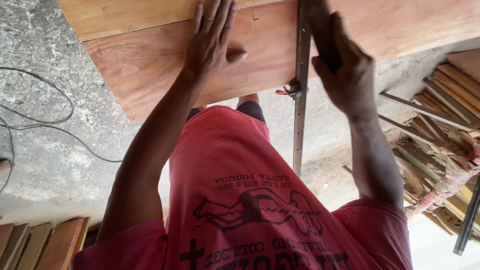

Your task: The person hammers nails into a wooden board that has a long metal bracket laid across it, working along the board and driving nails at successive positions with a claw hammer. A can with a knife resting on it sits on the board and the person occasionally steadies the board with a hand.

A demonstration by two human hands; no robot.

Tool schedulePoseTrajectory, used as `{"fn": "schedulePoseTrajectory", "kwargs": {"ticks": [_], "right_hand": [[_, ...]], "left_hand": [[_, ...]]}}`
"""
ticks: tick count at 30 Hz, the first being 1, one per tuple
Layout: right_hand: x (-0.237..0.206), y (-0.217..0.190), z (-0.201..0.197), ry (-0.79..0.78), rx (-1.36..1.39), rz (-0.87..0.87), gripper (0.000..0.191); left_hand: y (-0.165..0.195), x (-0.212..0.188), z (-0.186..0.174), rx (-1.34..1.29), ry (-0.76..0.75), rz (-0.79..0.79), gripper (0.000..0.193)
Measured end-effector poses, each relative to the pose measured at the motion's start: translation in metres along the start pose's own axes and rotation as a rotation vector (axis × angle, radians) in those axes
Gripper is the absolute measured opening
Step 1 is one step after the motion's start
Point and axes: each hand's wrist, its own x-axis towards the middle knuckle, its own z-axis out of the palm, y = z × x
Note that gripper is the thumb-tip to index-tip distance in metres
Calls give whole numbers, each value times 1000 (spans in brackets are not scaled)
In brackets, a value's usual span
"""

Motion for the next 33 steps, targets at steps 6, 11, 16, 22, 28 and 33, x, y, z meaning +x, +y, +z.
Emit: {"fn": "schedulePoseTrajectory", "kwargs": {"ticks": [6, 11, 16, 22, 28, 33], "right_hand": [[-35, -13, 44, 204, 54, 150, 71], [-58, -38, 88, 59, 937, 568, 63], [-79, -54, 111, 192, 476, 444, 46], [-71, -50, 126, 235, 295, 299, 44], [-88, -51, 123, 337, 328, 240, 43], [-74, -50, 129, 304, 207, 189, 47]], "left_hand": [[-2, 3, -5, -22, -16, -25, 116], [-2, 2, -1, -11, -25, -22, 112], [-1, 2, 2, 1, -19, -16, 111], [-1, 4, -2, -62, -88, -54, 111], [1, 5, -7, -122, -228, -114, 109], [5, 3, -10, -106, -184, -93, 109]]}}
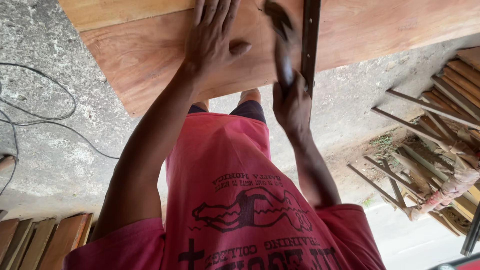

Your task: The person hammers nails into a wooden board that has a long metal bracket laid across it, working along the board and driving nails at successive positions with a claw hammer. A can with a knife resting on it sits on the board and the person occasionally steadies the board with a hand.

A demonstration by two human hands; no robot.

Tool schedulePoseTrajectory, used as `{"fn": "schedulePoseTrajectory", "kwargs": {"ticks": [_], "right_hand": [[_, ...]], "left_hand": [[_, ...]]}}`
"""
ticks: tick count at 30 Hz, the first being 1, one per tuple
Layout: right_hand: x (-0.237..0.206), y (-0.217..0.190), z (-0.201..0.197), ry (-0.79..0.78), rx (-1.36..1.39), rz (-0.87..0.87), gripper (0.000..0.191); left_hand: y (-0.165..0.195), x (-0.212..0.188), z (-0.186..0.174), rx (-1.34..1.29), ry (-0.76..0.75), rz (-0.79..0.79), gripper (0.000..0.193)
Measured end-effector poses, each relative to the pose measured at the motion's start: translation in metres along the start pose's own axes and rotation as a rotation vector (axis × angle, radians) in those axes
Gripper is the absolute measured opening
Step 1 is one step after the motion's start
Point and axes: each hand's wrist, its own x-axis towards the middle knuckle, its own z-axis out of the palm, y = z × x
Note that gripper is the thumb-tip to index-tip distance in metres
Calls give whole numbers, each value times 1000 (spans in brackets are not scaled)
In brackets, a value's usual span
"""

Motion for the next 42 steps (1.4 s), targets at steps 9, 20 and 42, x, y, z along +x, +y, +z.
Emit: {"fn": "schedulePoseTrajectory", "kwargs": {"ticks": [9, 20, 42], "right_hand": [[2, -24, -23, 18, 537, 212, 35], [88, 31, -70, -537, 695, 500, 40], [18, 17, -26, -174, 114, 44, 36]], "left_hand": [[-5, 5, 8, 16, -10, -6, 111], [-14, -2, 21, 64, 96, 55, 111], [-8, -6, 11, 37, 42, 24, 110]]}}
